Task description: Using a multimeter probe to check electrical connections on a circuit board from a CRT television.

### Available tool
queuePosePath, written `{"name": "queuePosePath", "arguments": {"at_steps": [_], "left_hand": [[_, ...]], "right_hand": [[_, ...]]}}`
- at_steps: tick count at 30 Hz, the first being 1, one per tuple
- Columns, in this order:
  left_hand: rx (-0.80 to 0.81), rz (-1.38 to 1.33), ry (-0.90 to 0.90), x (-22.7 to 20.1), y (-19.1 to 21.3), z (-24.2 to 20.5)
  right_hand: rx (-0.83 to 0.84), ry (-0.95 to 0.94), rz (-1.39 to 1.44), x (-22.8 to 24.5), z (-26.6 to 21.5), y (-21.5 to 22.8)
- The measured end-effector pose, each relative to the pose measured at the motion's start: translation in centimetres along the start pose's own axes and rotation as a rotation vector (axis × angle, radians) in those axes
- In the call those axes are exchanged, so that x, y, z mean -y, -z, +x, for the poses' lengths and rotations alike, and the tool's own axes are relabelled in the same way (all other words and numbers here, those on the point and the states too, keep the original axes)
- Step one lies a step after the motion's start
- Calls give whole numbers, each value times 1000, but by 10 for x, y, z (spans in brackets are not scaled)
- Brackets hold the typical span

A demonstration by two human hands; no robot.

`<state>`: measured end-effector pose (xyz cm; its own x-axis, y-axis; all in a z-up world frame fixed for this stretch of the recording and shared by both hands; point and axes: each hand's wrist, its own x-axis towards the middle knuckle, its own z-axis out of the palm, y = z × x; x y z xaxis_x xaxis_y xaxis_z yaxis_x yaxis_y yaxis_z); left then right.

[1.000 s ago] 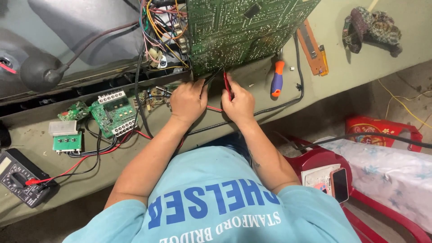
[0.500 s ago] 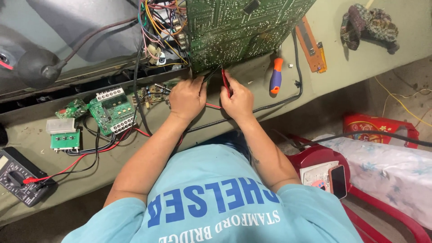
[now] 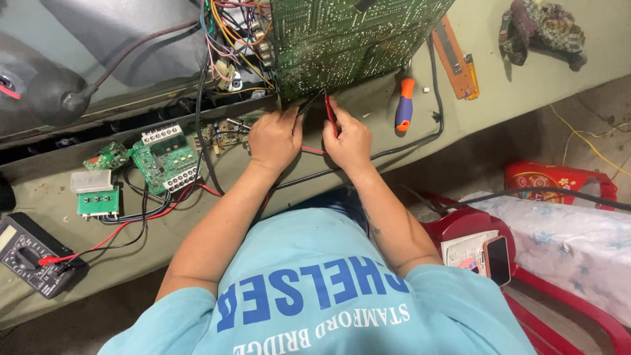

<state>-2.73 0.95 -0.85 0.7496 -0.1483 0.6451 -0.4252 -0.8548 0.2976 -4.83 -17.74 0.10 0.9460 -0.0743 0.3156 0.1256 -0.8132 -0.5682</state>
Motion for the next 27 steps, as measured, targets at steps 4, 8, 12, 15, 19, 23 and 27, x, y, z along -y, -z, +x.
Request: {"name": "queuePosePath", "arguments": {"at_steps": [4,8,12,15,19,23,27], "left_hand": [[-5,10,-2,0,2,0],[-1,-7,-5,1,2,3],[2,4,-15,2,-2,-2],[11,-11,-6,0,1,-1],[9,-25,-8,1,-1,1],[10,-4,-5,0,-1,0],[-2,20,-12,1,-3,-2]], "right_hand": [[-11,26,-28,-4,-1,-3],[-5,47,-22,-1,3,-1],[-27,26,32,-9,-2,-3],[-43,24,46,-6,-3,-2],[-29,17,26,-6,-1,-5],[-23,11,3,-7,-2,-4],[-41,2,22,-5,-2,-3]]}}
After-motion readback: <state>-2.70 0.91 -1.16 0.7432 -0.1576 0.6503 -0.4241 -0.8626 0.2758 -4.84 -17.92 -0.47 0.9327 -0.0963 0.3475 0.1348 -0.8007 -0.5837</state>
